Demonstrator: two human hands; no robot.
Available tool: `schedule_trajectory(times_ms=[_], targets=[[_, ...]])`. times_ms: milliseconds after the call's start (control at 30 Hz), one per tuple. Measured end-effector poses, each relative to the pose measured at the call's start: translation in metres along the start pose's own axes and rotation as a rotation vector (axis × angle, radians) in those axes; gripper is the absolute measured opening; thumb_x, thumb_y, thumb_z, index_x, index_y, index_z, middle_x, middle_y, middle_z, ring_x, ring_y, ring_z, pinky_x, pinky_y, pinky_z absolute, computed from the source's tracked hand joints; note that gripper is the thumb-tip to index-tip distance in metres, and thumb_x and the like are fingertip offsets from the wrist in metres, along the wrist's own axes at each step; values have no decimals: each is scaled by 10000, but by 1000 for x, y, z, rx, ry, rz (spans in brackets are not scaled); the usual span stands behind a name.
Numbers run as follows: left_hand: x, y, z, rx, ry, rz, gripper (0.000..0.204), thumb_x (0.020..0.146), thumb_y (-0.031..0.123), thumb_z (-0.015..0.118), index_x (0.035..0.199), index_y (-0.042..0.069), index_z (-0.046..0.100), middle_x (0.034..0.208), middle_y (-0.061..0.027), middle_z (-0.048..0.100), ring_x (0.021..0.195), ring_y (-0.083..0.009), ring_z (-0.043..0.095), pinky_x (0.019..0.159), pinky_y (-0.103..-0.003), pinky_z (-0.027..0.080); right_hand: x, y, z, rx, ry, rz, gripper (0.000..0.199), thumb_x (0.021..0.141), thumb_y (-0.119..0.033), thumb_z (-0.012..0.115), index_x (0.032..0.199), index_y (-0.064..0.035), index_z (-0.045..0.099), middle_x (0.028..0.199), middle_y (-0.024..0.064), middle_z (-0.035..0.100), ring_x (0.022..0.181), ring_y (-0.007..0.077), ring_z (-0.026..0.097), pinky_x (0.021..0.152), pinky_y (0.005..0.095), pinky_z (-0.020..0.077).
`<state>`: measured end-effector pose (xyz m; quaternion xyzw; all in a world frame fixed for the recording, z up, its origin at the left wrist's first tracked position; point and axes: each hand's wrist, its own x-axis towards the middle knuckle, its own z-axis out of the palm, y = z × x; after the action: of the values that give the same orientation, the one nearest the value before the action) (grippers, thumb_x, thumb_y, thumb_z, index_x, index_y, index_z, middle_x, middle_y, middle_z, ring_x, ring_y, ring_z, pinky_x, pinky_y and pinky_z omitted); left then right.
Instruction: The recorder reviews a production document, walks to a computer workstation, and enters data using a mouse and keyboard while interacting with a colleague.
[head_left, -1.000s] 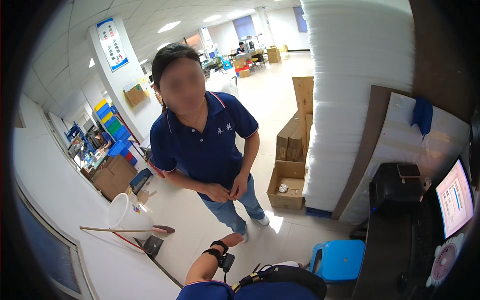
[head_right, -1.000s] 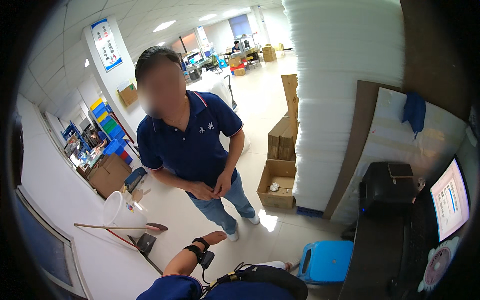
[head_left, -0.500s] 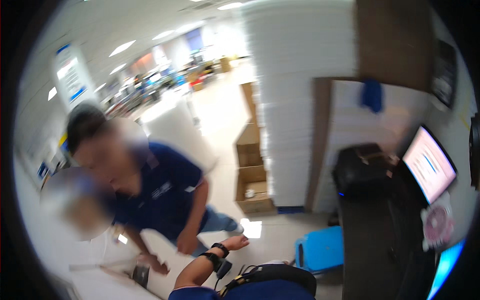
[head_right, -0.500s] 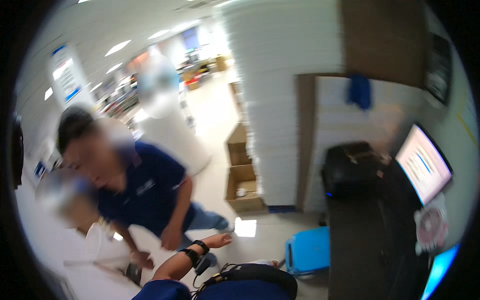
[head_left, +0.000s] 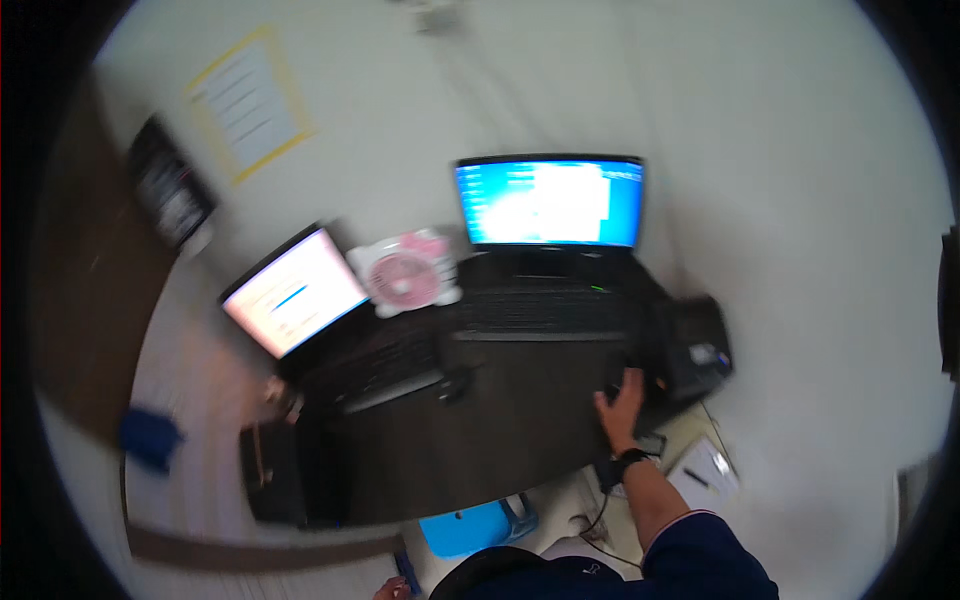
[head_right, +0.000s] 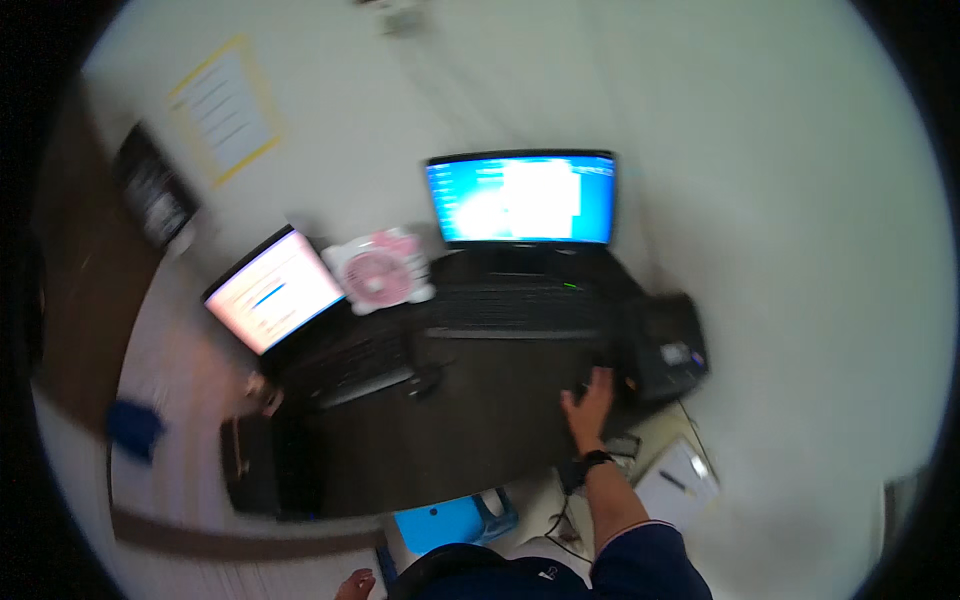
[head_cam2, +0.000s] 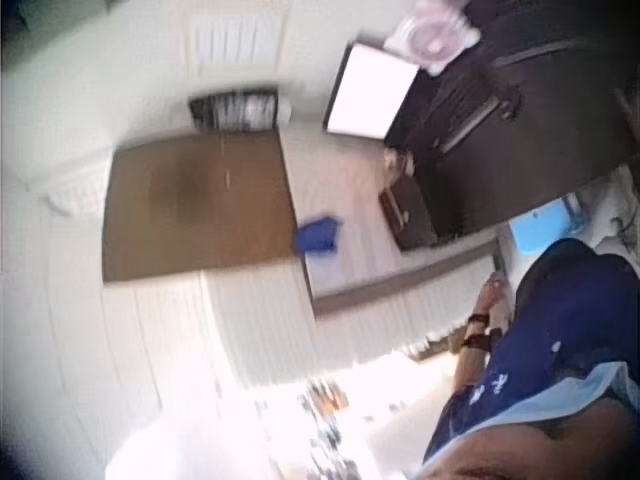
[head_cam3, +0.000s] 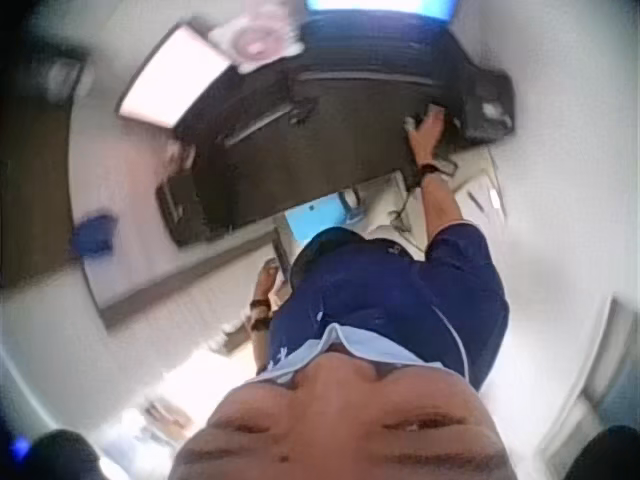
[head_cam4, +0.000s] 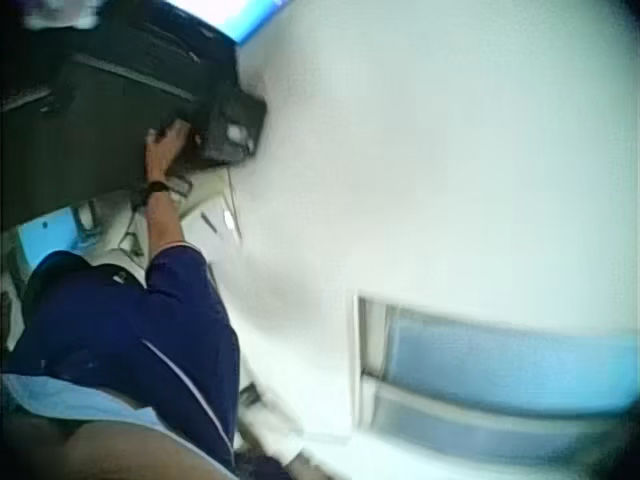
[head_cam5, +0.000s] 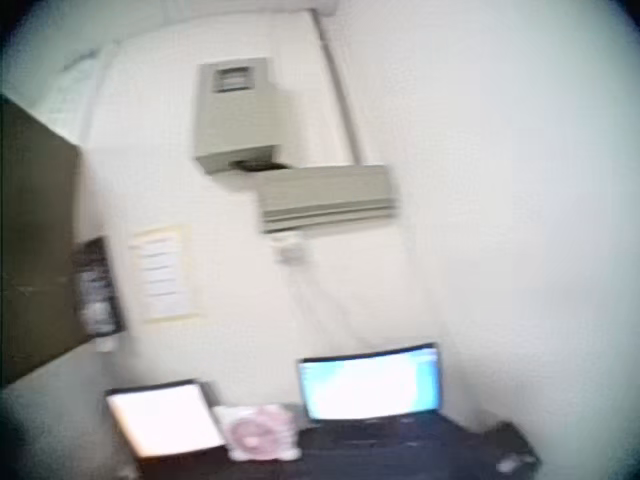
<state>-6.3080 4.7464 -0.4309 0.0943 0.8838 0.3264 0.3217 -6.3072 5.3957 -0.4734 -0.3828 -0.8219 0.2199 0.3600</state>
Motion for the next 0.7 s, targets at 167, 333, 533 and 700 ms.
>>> schedule_trajectory(times_ms=[167,333,533,700], targets=[[113,51,-50,386,-276,248,441,922,380,499,1157,13,568,1015,-257,625,1012,-405,578,875,-467,445,-70,-28,-46,-90,16,122,796,731,-256,717,1373,5,325,1430,239,298,1292,401,326,1077,470,253],[189,100,-61,257,-245,470,400,923,323,512,1142,-5,579,1119,-212,610,1072,-372,569,900,-401,465,-157,-50,-67,27,-143,166,736,776,-304,673,1382,-40,350,1427,215,327,1289,395,336,1066,479,283],[246,149,-40,188,-399,379,374,918,293,505,1140,3,580,1099,-186,625,1013,-311,613,863,-366,487,-255,-23,-97,108,-161,269,644,773,-77,679,1342,-13,385,1378,195,373,1252,330,397,975,380,422],[245,145,-31,341,-294,435,366,894,287,538,1133,12,571,1040,-172,632,922,-300,626,831,-370,495,-286,-27,-89,156,-293,351,616,791,-120,665,1332,-31,385,1329,198,393,1114,328,504,901,375,471]])
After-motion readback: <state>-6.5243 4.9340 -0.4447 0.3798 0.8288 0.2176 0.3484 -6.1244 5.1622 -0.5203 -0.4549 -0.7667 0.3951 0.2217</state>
